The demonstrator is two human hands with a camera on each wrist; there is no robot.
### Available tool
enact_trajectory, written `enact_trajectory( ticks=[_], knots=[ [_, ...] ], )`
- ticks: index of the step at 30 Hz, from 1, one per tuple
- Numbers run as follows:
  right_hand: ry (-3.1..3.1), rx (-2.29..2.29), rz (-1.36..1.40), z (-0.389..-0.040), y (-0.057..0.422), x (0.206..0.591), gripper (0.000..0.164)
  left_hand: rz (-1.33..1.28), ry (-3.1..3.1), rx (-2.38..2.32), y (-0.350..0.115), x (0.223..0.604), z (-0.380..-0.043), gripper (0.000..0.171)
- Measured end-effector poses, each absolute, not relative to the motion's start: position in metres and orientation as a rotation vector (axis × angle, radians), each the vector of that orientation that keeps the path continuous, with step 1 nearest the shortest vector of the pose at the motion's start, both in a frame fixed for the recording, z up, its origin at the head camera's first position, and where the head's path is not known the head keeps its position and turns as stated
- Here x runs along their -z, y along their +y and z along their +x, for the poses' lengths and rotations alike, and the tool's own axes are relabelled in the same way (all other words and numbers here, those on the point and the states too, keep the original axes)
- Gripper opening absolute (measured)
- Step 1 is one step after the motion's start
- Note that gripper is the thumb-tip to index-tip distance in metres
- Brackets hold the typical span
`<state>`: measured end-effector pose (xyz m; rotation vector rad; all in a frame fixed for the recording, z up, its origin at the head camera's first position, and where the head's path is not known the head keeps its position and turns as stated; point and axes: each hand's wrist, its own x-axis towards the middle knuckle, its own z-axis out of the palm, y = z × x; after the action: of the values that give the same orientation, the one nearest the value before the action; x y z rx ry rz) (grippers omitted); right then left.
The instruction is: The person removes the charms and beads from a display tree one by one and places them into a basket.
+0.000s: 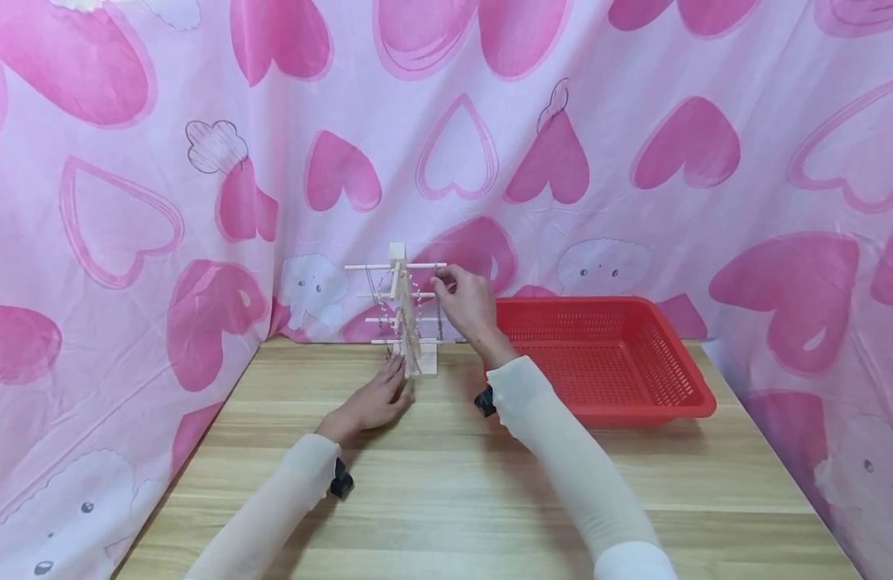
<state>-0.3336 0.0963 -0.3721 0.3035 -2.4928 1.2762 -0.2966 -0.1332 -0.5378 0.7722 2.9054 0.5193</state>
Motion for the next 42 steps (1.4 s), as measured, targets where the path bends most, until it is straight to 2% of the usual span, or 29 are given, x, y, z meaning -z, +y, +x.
enact_trajectory(
  ticks=[9, 20, 42],
  knots=[
    [-2.451, -1.41, 0.251, -0.3365, 0.0884, 0.3721, 0.032, 0.746, 2.911, -0.513, -0.1313, 0.5349, -0.2969, 0.076],
    [-2.394, -1.365, 0.165, -0.3358, 0.0869, 0.3682, 0.022, 0.777, 2.908, -0.467, -0.1303, 0.5368, -0.2975, 0.077],
    [-2.314, -1.253, 0.133, -0.3423, 0.0928, 0.3671, 0.021, 0.756, 2.901, -0.459, -0.1298, 0.537, -0.3002, 0.078]
  ],
)
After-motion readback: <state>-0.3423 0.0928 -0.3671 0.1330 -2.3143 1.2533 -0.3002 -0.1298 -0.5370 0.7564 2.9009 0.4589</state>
